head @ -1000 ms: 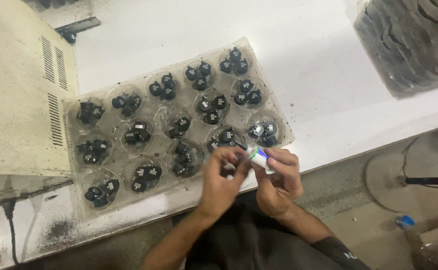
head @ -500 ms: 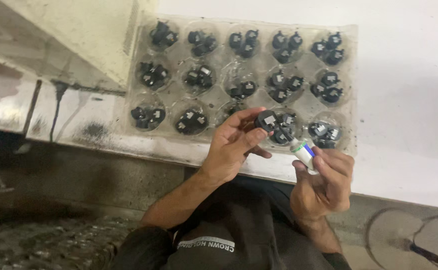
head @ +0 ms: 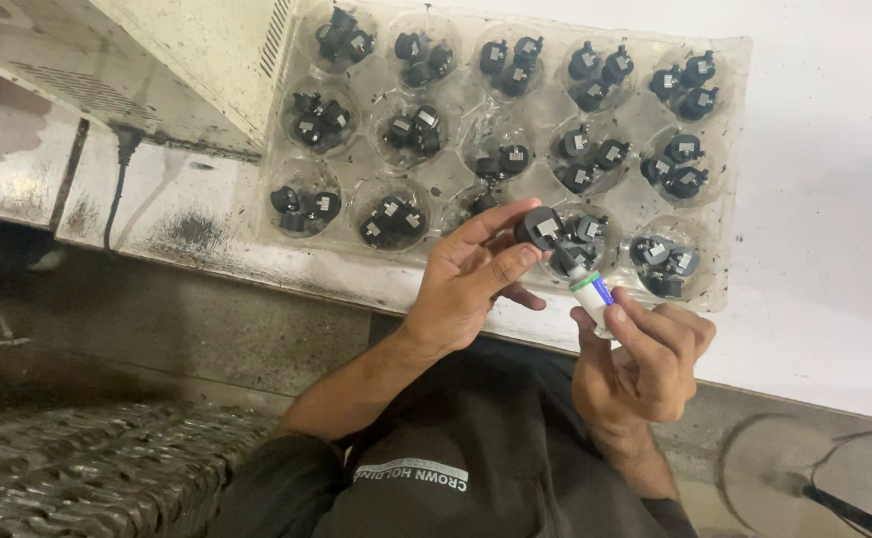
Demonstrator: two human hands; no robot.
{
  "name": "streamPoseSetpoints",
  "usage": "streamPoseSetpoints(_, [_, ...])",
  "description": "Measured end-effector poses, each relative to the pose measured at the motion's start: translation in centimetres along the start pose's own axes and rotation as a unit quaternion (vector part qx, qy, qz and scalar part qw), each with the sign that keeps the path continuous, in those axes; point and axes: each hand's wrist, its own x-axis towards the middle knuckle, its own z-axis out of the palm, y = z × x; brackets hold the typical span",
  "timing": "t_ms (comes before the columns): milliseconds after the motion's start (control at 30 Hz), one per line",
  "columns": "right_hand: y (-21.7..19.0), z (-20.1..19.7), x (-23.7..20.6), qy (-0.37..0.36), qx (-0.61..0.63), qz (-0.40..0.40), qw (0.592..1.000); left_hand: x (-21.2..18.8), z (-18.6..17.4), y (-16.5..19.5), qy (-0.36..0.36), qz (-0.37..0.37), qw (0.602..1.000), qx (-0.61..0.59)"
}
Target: The person picks black plug adapters one at a time from a blister tray, squeezes liquid from a small bottle onto each plug's contact points, and places the plug back into the tray. The person repeats this cycle for successive plugs across the tray.
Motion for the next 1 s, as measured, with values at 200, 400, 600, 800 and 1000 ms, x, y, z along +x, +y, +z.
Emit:
streamPoseSetpoints(200, [0.3,0.0,0.0,-0.002,0.021,-0.003,1.000,-0.1,-0.2,-0.1,0.004,0.002,1.000,0.004])
streamPoseSetpoints(400, [0.2,-0.4,-0.3,-0.011,0.022,0.004,1.000,-0.1,-0.1,-0.1,0.015,-0.008,1.000,-0.003])
streamPoseSetpoints(600, [-0.1,-0.7,-0.3,-0.019,0.007,0.006,1.000,-0.3,0.0,0.1,0.017,-0.023,0.999,-0.024])
streamPoseSetpoints(800, [-0.5,-0.9,-0.4,-0.023,-0.027,-0.007,0.999,-0.8,-0.1,-0.8,0.040,-0.049,0.998,-0.018])
streamPoseSetpoints(1000, [-0.4,-0.8,-0.4,0.017,-0.034,-0.020,0.999,-0.4,-0.3,-1.5,0.081,-0.080,0.993,-0.037])
